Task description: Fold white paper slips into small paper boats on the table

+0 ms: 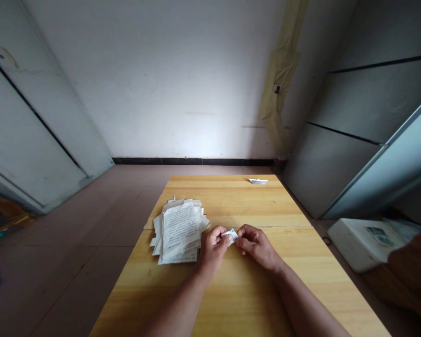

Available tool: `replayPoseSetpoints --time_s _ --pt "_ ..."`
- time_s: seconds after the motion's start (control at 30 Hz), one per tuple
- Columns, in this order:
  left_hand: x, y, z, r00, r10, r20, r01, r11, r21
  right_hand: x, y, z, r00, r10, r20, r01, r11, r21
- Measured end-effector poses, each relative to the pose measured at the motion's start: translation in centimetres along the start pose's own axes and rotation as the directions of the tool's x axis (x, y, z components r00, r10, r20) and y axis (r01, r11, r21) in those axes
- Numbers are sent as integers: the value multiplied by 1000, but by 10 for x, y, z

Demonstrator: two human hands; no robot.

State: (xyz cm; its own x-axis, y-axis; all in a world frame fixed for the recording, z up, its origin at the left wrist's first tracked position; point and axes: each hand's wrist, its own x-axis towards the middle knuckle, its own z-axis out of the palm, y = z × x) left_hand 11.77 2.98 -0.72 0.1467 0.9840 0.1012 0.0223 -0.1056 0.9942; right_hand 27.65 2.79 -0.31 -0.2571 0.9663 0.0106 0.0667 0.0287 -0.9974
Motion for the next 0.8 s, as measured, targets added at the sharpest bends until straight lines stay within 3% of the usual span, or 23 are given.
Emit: replayPoseSetpoints --time_s 0.13,0.3,0.5,0.63,0.8 --pt "0 -4 0 999 6 -44 -5 1000 5 0 -1 0 1000 -1 17 2 998 -61" --pt "0 -4 -1 997 8 -71 -6 1000 18 -1 -2 0 998 7 64 -7 1000 -9" --pt "-1 4 -2 997 -78 -23 74 989 -127 2 2 4 999 -13 45 5 984 175" --pt "-3 5 -3 996 -78 52 83 991 -108 2 3 4 1000 -7 25 1 972 236" --pt "-2 2 -3 999 -39 32 40 999 -24 1 1 1 998 13 67 -27 979 201"
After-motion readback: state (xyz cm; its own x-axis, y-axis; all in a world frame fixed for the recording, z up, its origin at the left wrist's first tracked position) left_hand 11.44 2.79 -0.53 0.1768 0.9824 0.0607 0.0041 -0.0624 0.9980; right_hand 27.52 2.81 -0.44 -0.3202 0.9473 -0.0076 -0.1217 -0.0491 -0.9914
